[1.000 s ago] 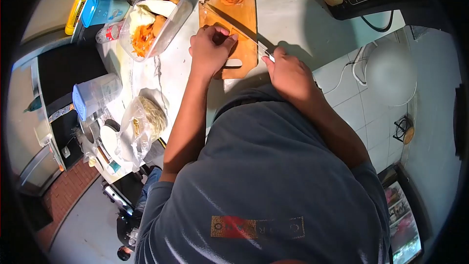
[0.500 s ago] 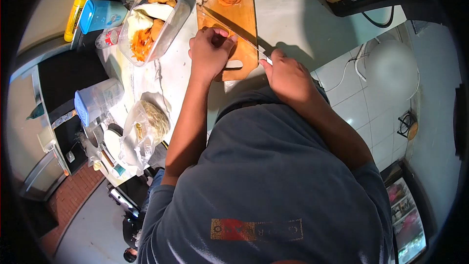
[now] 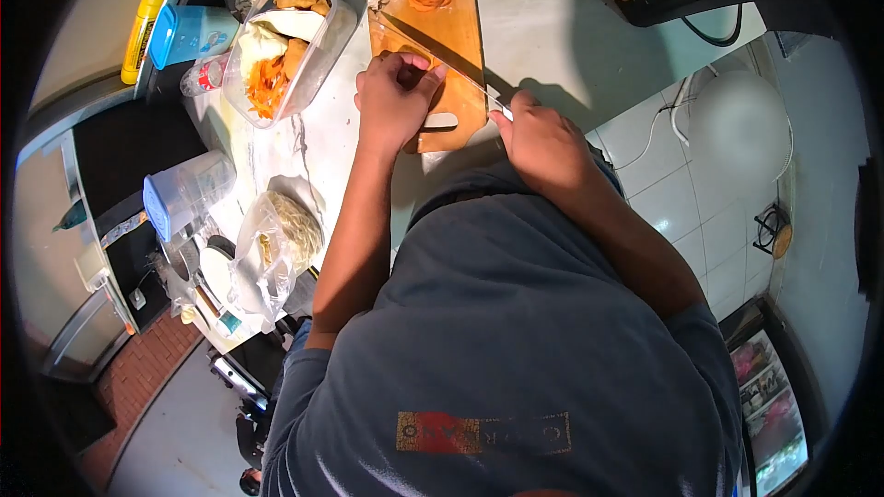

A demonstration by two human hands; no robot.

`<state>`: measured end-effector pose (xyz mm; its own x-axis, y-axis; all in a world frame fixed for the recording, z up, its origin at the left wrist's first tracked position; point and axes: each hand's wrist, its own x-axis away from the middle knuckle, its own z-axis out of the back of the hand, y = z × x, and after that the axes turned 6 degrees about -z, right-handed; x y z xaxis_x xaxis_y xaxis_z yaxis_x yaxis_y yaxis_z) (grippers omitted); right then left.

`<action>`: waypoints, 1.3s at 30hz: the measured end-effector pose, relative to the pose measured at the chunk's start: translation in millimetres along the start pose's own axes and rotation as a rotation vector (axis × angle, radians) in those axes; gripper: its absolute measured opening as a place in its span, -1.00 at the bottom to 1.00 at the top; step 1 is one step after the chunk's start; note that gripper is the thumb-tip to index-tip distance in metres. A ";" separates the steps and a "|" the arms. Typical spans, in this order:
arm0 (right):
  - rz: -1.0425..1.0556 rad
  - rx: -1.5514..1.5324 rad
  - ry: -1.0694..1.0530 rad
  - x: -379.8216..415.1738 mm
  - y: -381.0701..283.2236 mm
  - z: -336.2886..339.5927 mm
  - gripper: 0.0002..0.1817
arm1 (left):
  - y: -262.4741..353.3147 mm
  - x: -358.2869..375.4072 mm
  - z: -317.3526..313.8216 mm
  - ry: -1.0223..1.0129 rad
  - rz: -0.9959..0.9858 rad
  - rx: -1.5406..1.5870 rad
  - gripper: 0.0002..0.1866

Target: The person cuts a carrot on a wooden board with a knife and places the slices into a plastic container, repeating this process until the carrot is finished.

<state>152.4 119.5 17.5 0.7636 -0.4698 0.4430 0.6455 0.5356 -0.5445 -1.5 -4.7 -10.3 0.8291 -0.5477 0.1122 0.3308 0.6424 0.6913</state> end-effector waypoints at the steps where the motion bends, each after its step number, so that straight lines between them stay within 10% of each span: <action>1: -0.010 0.011 -0.006 -1.0 0.5 -0.6 -0.63 | -0.7 -0.2 0.1 -0.009 0.020 0.033 -0.70; 11: -0.042 0.008 -0.018 -3.1 1.9 -1.5 -0.62 | 5.7 -7.9 10.5 -0.118 0.348 0.590 -0.75; 39: -0.093 0.013 -0.077 -7.5 2.9 1.3 -0.63 | 19.7 -8.8 10.4 -0.083 0.355 0.519 -0.60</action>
<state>148.6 125.5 13.5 0.6992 -0.4628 0.5450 0.7134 0.5014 -0.4895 -6.9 7.3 9.8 0.8034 -0.4020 0.4393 -0.2372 0.4606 0.8553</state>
